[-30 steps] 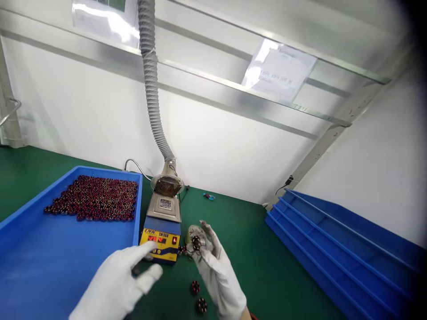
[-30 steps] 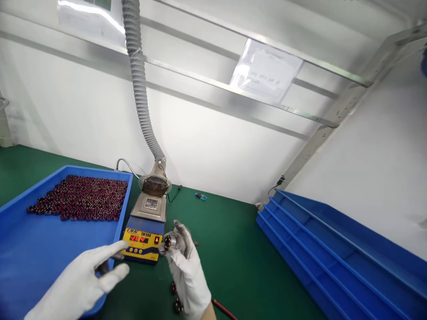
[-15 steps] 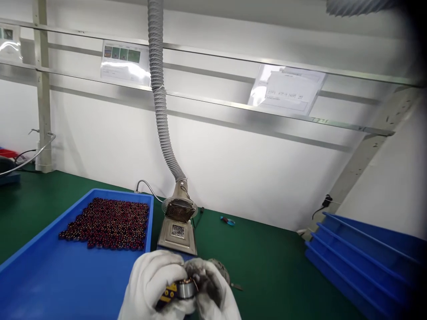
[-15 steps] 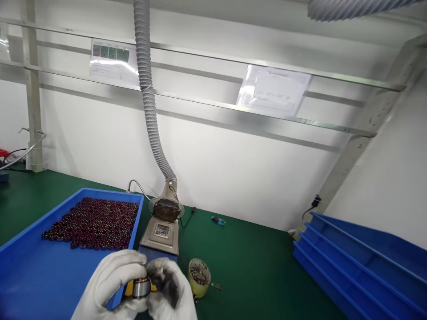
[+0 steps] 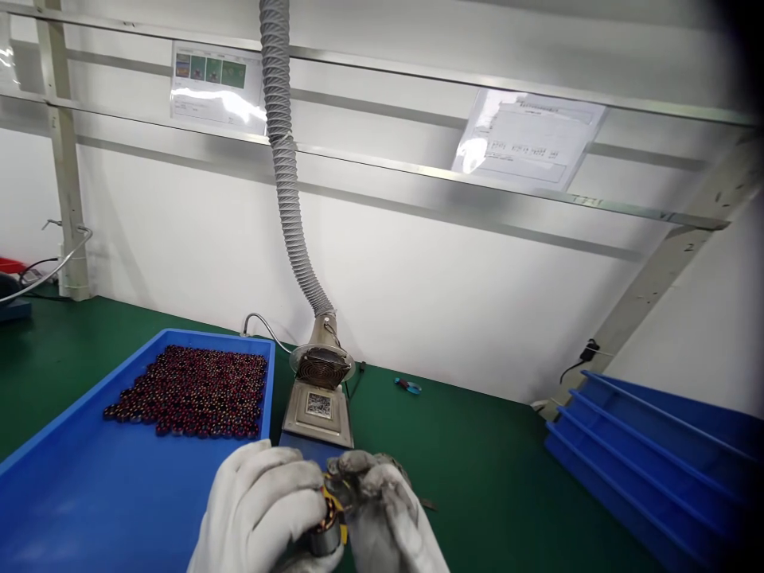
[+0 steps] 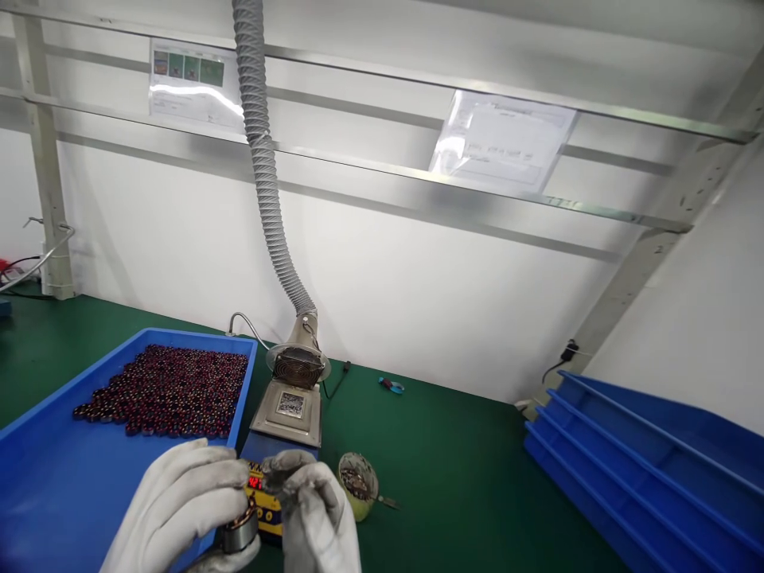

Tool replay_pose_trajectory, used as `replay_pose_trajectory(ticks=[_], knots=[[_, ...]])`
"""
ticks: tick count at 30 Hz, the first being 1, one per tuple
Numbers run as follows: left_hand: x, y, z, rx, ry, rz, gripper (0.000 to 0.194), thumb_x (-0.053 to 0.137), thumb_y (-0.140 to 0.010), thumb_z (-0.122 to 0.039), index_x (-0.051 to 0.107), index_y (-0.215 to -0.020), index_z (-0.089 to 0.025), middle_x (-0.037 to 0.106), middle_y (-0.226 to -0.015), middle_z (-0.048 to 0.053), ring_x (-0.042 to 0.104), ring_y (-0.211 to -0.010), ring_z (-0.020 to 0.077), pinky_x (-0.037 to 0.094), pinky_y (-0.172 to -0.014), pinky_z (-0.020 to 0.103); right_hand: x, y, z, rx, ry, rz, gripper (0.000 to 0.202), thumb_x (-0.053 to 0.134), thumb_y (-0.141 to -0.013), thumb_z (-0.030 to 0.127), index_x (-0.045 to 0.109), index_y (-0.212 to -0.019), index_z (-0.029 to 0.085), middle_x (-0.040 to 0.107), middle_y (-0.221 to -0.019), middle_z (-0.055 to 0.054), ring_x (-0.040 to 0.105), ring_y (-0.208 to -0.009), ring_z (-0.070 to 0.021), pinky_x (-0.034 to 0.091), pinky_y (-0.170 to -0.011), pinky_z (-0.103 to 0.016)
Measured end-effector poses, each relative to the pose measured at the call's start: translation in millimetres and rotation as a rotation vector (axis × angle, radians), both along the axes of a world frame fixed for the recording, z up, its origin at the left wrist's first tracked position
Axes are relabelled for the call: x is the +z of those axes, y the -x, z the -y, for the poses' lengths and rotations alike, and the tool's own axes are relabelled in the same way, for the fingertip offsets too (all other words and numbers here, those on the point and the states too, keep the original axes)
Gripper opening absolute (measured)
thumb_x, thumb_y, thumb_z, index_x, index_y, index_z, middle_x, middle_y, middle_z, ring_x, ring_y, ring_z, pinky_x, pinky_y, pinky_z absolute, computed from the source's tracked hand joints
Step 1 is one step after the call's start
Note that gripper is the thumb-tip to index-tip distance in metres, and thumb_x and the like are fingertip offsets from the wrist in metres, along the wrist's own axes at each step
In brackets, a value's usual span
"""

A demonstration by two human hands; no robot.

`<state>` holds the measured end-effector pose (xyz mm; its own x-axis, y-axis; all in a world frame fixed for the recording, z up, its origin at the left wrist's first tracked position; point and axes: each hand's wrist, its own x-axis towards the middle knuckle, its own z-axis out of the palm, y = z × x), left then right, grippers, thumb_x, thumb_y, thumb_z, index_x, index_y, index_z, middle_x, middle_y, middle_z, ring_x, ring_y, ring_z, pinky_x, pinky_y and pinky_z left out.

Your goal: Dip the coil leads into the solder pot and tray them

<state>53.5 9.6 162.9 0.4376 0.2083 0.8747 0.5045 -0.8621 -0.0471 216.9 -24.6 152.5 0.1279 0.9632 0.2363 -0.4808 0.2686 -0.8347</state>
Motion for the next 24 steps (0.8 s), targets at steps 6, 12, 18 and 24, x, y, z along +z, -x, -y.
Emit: replay_pose_trajectory(ticks=[6, 12, 18, 24], knots=[[-4.9, 2.8, -3.8, 0.002, -0.006, 0.012, 0.017, 0.048, -0.089, -0.035, 0.053, -0.098, -0.022, 0.068, -0.097, 0.001, 0.059, -0.096, 0.0154, 0.038, -0.094, 0.031, -18.5, 22.1, -5.5, 0.031, 0.059, -0.012, 0.036, 0.08, -0.055, 0.036, 0.066, -0.088, 0.031, 0.065, -0.095, -0.005, 0.059, -0.097, -0.0316, 0.046, -0.087, -0.045], [-0.5, -1.4, -3.0, -0.109, 0.147, 0.13, 0.02, 0.053, -0.086, -0.035, 0.054, -0.102, -0.023, 0.067, -0.096, 0.003, 0.062, -0.09, 0.0147, 0.05, -0.08, 0.025, -24.1, 21.8, -14.7, 0.066, 0.078, -0.063, 0.028, 0.08, -0.057, 0.032, 0.065, -0.079, 0.023, 0.065, -0.08, -0.005, 0.063, -0.08, -0.0253, 0.052, -0.072, -0.038], [-4.2, 0.0, -9.6, -0.435, 0.426, 0.243, 0.01, 0.05, -0.086, -0.026, 0.059, -0.09, -0.024, 0.066, -0.085, 0.0, 0.061, -0.083, 0.0149, 0.05, -0.08, 0.024, -25.3, 18.1, -24.0, 0.151, 0.11, -0.168, 0.024, 0.08, -0.058, 0.026, 0.062, -0.073, 0.019, 0.063, -0.069, -0.001, 0.061, -0.066, -0.016, 0.051, -0.063, -0.029], [-6.2, 7.0, -4.3, -0.36, 0.774, 0.626, 0.012, 0.055, -0.079, -0.024, 0.067, -0.082, -0.02, 0.067, -0.092, 0.006, 0.063, -0.09, 0.0205, 0.053, -0.077, 0.024, -28.4, 15.9, -14.9, 0.293, 0.178, -0.309, 0.029, 0.081, -0.058, 0.025, 0.065, -0.081, 0.019, 0.067, -0.077, -0.004, 0.063, -0.068, -0.0178, 0.053, -0.065, -0.033]])
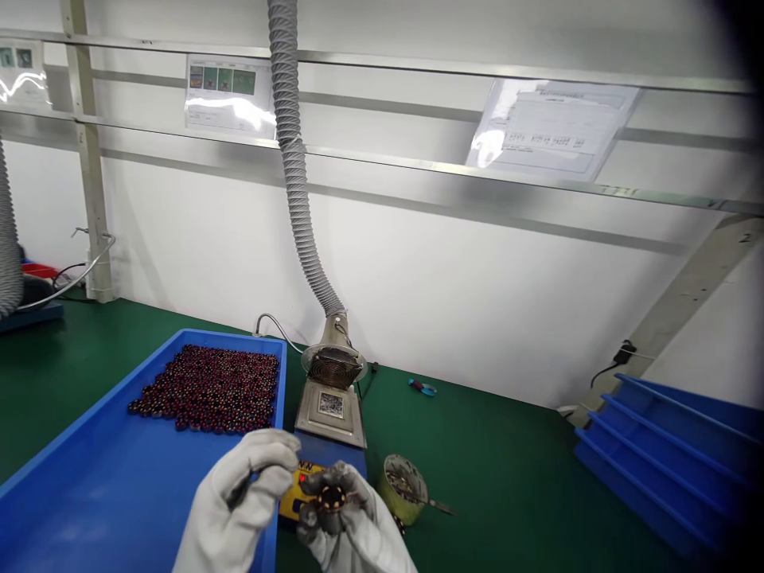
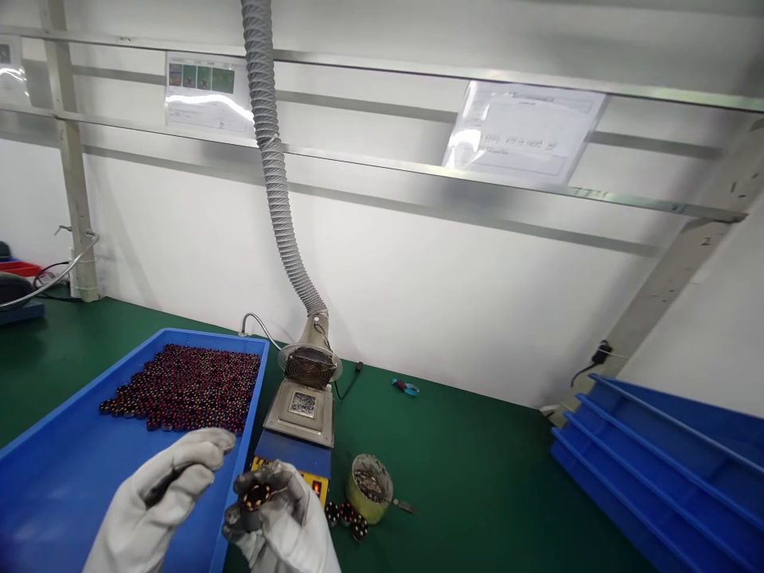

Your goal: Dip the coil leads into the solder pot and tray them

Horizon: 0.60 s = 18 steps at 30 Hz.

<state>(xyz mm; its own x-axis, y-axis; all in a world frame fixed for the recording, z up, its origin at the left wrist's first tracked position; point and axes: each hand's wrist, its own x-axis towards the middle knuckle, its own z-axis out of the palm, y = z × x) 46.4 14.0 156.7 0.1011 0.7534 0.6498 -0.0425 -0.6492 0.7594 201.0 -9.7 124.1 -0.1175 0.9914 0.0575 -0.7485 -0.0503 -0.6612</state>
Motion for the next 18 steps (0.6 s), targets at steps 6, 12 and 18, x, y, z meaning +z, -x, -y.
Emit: replay_pose_trajectory(ticks=[6, 12, 18], knots=[[9.3, -10.0, 3.9, -0.122, -0.069, -0.081, 0.007, 0.064, -0.074, -0.028, 0.07, -0.076, -0.025, 0.07, -0.081, 0.004, 0.065, -0.079, 0.0185, 0.052, -0.079, 0.025, -5.6, 4.3, -21.3, 0.041, -0.04, -0.013, 0.02, 0.076, -0.063, 0.032, 0.063, -0.073, 0.02, 0.064, -0.063, 0.003, 0.061, -0.061, -0.0124, 0.052, -0.058, -0.023], [-0.5, -7.8, -0.9, -0.084, 0.01, 0.217, 0.008, 0.068, -0.072, -0.029, 0.069, -0.066, -0.024, 0.069, -0.07, 0.001, 0.065, -0.077, 0.0181, 0.052, -0.075, 0.022, -7.4, 8.6, -13.5, 0.012, -0.048, -0.007, 0.022, 0.079, -0.062, 0.028, 0.065, -0.076, 0.019, 0.066, -0.069, 0.0, 0.063, -0.067, -0.0155, 0.053, -0.067, -0.03], [7.6, -5.8, 8.5, -0.25, 0.312, -0.045, 0.026, 0.059, -0.061, -0.002, 0.07, -0.071, -0.023, 0.068, -0.086, 0.002, 0.062, -0.084, 0.0168, 0.049, -0.074, 0.02, 5.2, 4.3, 2.5, -0.071, -0.056, 0.032, 0.026, 0.081, -0.058, 0.021, 0.067, -0.08, 0.019, 0.068, -0.081, -0.004, 0.064, -0.079, -0.0188, 0.051, -0.076, -0.033]])
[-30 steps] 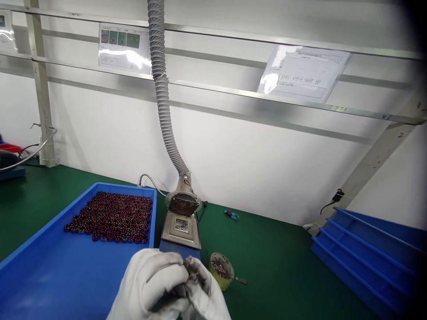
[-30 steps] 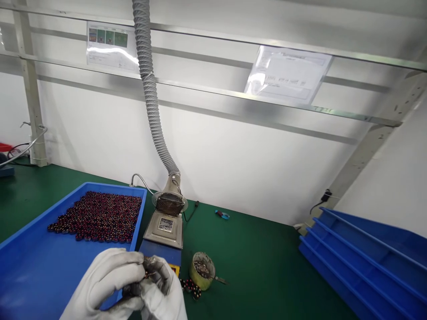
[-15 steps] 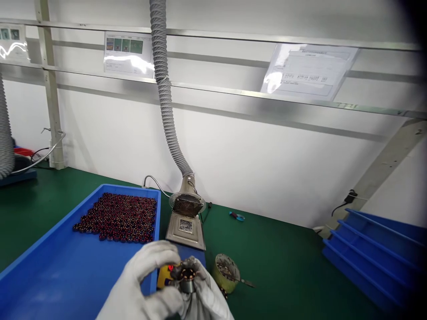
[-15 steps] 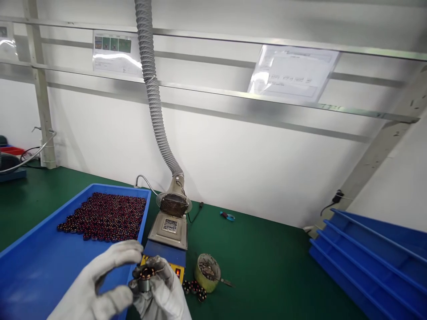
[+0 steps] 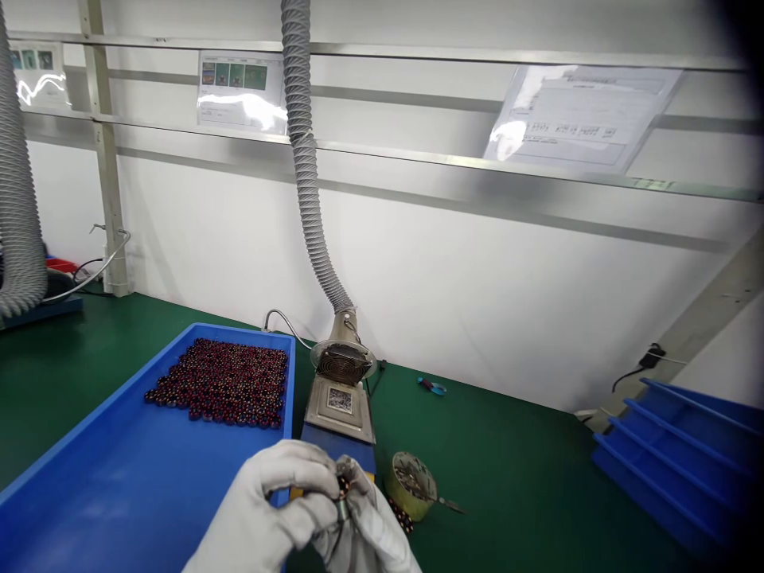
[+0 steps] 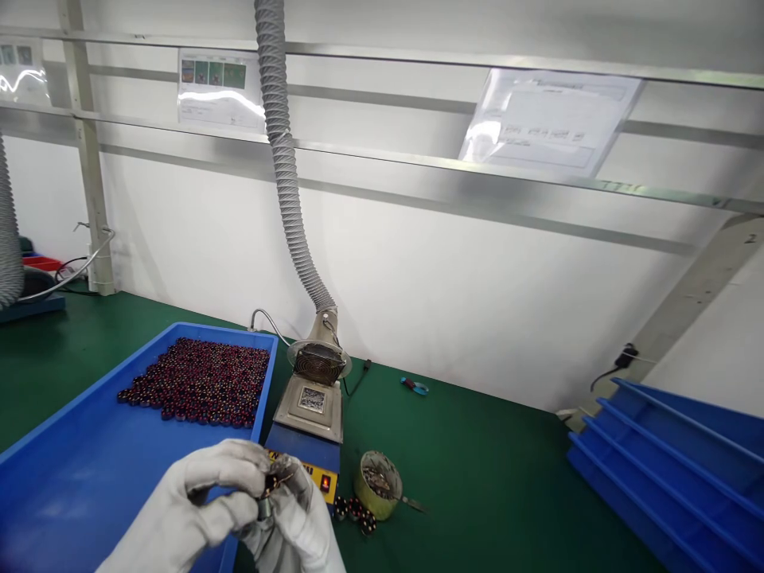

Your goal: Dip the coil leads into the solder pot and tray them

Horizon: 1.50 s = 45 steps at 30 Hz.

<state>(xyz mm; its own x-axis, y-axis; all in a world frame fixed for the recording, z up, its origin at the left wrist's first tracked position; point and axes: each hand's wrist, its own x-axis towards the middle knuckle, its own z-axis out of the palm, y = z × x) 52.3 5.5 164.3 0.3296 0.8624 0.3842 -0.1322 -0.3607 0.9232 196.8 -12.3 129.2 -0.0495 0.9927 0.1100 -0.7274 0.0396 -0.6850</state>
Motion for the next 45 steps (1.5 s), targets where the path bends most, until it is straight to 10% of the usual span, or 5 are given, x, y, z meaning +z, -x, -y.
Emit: replay_pose_trajectory(ticks=[10, 17, 25, 30, 45], knots=[[0.7, -1.9, -0.1, 0.106, 0.106, 0.14, 0.028, 0.067, -0.057, -0.01, 0.072, -0.079, -0.027, 0.069, -0.095, 0.002, 0.065, -0.078, 0.0177, 0.052, -0.061, 0.017, 0.2, 9.4, 0.9, -0.086, 0.048, 0.014, 0.033, 0.084, -0.054, 0.028, 0.067, -0.081, 0.018, 0.068, -0.076, -0.004, 0.063, -0.069, -0.0167, 0.05, -0.072, -0.031], [2.3, -8.1, -5.9, 0.156, -0.399, 0.088, 0.01, 0.066, -0.073, -0.029, 0.07, -0.065, -0.023, 0.068, -0.064, 0.002, 0.063, -0.068, 0.0177, 0.051, -0.076, 0.028, 9.7, 10.7, 5.1, -0.05, 0.012, 0.002, 0.024, 0.082, -0.057, 0.021, 0.065, -0.075, 0.017, 0.067, -0.074, -0.002, 0.062, -0.07, -0.0158, 0.051, -0.072, -0.03], [1.1, -6.1, -5.9, 0.195, 0.051, 0.134, 0.019, 0.07, -0.06, -0.02, 0.073, -0.079, -0.019, 0.069, -0.094, 0.01, 0.062, -0.053, 0.0166, 0.049, -0.042, 0.022, -1.8, 3.5, 0.7, -0.085, 0.062, -0.041, 0.025, 0.08, -0.061, 0.025, 0.067, -0.082, 0.021, 0.069, -0.076, -0.003, 0.064, -0.072, -0.0175, 0.051, -0.074, -0.034], [-0.7, -13.3, -5.5, 0.095, -0.268, 0.055, 0.006, 0.068, -0.069, -0.027, 0.072, -0.072, -0.025, 0.071, -0.075, 0.004, 0.064, -0.079, 0.0207, 0.05, -0.083, 0.03, -10.7, 6.2, -9.7, -0.067, 0.078, -0.058, 0.027, 0.084, -0.052, 0.021, 0.068, -0.074, 0.019, 0.069, -0.075, -0.001, 0.063, -0.07, -0.0146, 0.051, -0.073, -0.026], [3.6, -11.1, -0.5, 0.204, -0.643, -0.26, 0.041, 0.068, -0.068, -0.012, 0.06, -0.104, -0.03, 0.068, -0.101, 0.001, 0.061, -0.094, 0.017, 0.047, -0.089, 0.029, 7.6, 6.7, 12.1, -0.021, 0.088, -0.035, 0.016, 0.07, -0.071, 0.034, 0.068, -0.085, 0.025, 0.069, -0.086, -0.002, 0.063, -0.087, -0.0201, 0.051, -0.079, -0.032]])
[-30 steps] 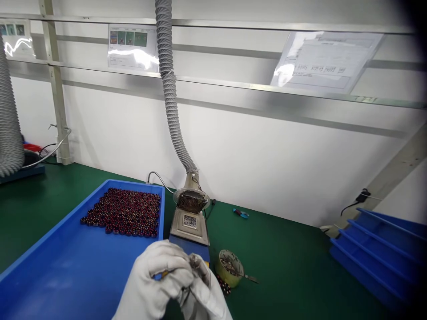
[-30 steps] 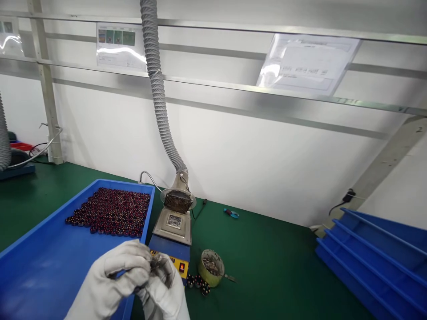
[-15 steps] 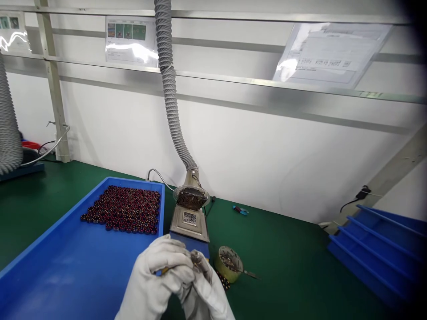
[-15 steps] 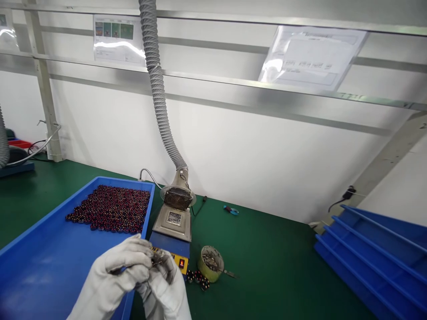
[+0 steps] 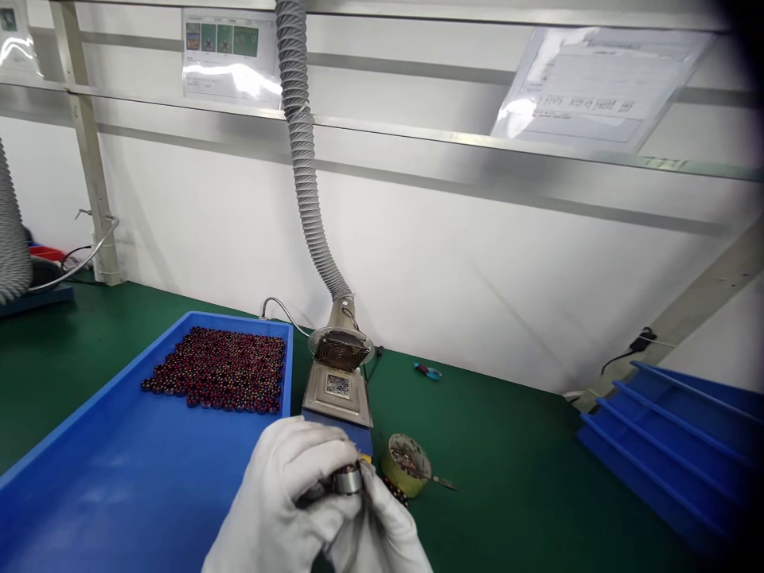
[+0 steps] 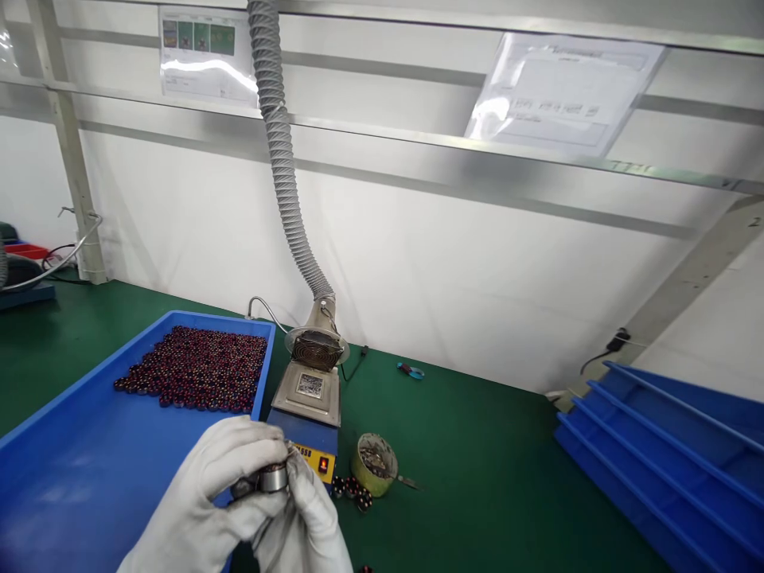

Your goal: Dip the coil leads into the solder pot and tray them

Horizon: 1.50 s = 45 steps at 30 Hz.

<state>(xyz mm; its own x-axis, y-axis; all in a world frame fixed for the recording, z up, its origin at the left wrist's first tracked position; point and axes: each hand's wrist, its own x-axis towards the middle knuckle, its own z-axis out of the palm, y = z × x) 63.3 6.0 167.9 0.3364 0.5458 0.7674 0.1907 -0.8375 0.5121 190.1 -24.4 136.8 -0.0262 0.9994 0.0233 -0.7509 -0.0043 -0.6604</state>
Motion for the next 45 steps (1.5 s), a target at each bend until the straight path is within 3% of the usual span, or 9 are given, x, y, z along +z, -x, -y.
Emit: replay_pose_trajectory(ticks=[5, 9, 12, 17, 24, 28, 37, 41, 45], knots=[[-2.0, 4.1, -7.7, -0.153, 0.169, 0.159, 0.017, 0.065, -0.076, -0.039, 0.069, -0.084, -0.024, 0.071, -0.083, 0.005, 0.064, -0.081, 0.0205, 0.051, -0.08, 0.032, 2.2, 2.7, -6.1, 0.027, -0.008, 0.017, 0.025, 0.078, -0.061, 0.031, 0.068, -0.081, 0.019, 0.069, -0.082, -0.005, 0.063, -0.083, -0.0215, 0.052, -0.077, -0.037], [-7.3, 6.7, -12.4, -0.208, 0.437, 0.472, 0.038, 0.069, -0.065, -0.057, 0.069, -0.057, -0.02, 0.067, -0.055, 0.005, 0.063, -0.059, 0.0215, 0.053, -0.073, 0.035, 4.7, 2.6, -8.9, 0.06, -0.006, 0.019, 0.025, 0.082, -0.055, 0.025, 0.066, -0.072, 0.017, 0.068, -0.071, -0.004, 0.064, -0.074, -0.0207, 0.052, -0.073, -0.037], [-3.5, 13.4, -9.9, -0.153, 0.588, 0.657, 0.024, 0.073, -0.064, -0.043, 0.069, -0.058, -0.021, 0.07, -0.066, 0.005, 0.065, -0.073, 0.0225, 0.053, -0.072, 0.03, 4.7, -0.5, -5.5, 0.116, 0.023, -0.041, 0.025, 0.081, -0.059, 0.03, 0.067, -0.077, 0.019, 0.068, -0.068, -0.003, 0.065, -0.065, -0.0179, 0.053, -0.068, -0.034], [12.7, 13.5, 0.6, -0.193, 0.813, 0.275, 0.018, 0.064, -0.057, -0.01, 0.071, -0.07, -0.02, 0.069, -0.086, 0.005, 0.064, -0.08, 0.0205, 0.051, -0.068, 0.024, 5.7, -4.9, 0.3, 0.085, 0.043, -0.039, 0.028, 0.079, -0.062, 0.028, 0.068, -0.086, 0.023, 0.071, -0.083, -0.005, 0.066, -0.072, -0.0176, 0.053, -0.071, -0.033], [0.4, -2.2, 4.6, -0.373, 0.818, 0.525, 0.012, 0.057, -0.055, -0.01, 0.066, -0.059, -0.018, 0.062, -0.07, 0.002, 0.054, -0.057, 0.011, 0.043, -0.051, 0.019, 1.8, -8.2, -3.2, -0.012, -0.034, 0.091, 0.024, 0.079, -0.06, 0.026, 0.068, -0.081, 0.022, 0.069, -0.081, -0.004, 0.064, -0.081, -0.0207, 0.049, -0.081, -0.038], [2.3, 8.6, 7.0, -0.166, 0.794, 0.706, 0.003, 0.064, -0.061, -0.021, 0.063, -0.06, -0.018, 0.065, -0.075, 0.004, 0.057, -0.062, 0.0141, 0.047, -0.055, 0.022, -5.0, -12.1, -7.0, -0.014, -0.049, 0.11, 0.024, 0.08, -0.06, 0.028, 0.067, -0.078, 0.02, 0.067, -0.075, -0.004, 0.063, -0.074, -0.0201, 0.05, -0.076, -0.037], [7.4, 3.1, 5.5, -0.285, 0.669, 0.309, 0.023, 0.053, -0.063, -0.004, 0.067, -0.063, -0.022, 0.064, -0.075, 0.0, 0.059, -0.077, 0.0145, 0.047, -0.073, 0.021, -5.6, -12.9, -11.1, -0.086, -0.029, 0.158, 0.025, 0.082, -0.056, 0.023, 0.067, -0.075, 0.02, 0.068, -0.075, -0.003, 0.062, -0.071, -0.018, 0.051, -0.073, -0.032], [5.0, 7.3, 8.2, -0.199, 0.483, 0.508, 0.014, 0.062, -0.066, -0.011, 0.068, -0.063, -0.023, 0.065, -0.073, 0.0, 0.061, -0.078, 0.0148, 0.048, -0.076, 0.021, -0.7, -1.2, -5.8, -0.306, -0.087, 0.195, 0.031, 0.083, -0.054, 0.016, 0.065, -0.079, 0.019, 0.068, -0.076, -0.004, 0.063, -0.069, -0.018, 0.053, -0.065, -0.029], [9.3, 9.1, 6.9, -0.056, 0.721, 0.558, 0.012, 0.07, -0.059, -0.017, 0.072, -0.07, -0.022, 0.069, -0.088, 0.004, 0.064, -0.082, 0.0188, 0.051, -0.068, 0.019, -4.9, 14.5, 0.0, -0.8, -0.328, 0.479, 0.023, 0.076, -0.062, 0.012, 0.061, -0.076, 0.021, 0.067, -0.09, -0.005, 0.064, -0.081, -0.0192, 0.053, -0.067, -0.027]])
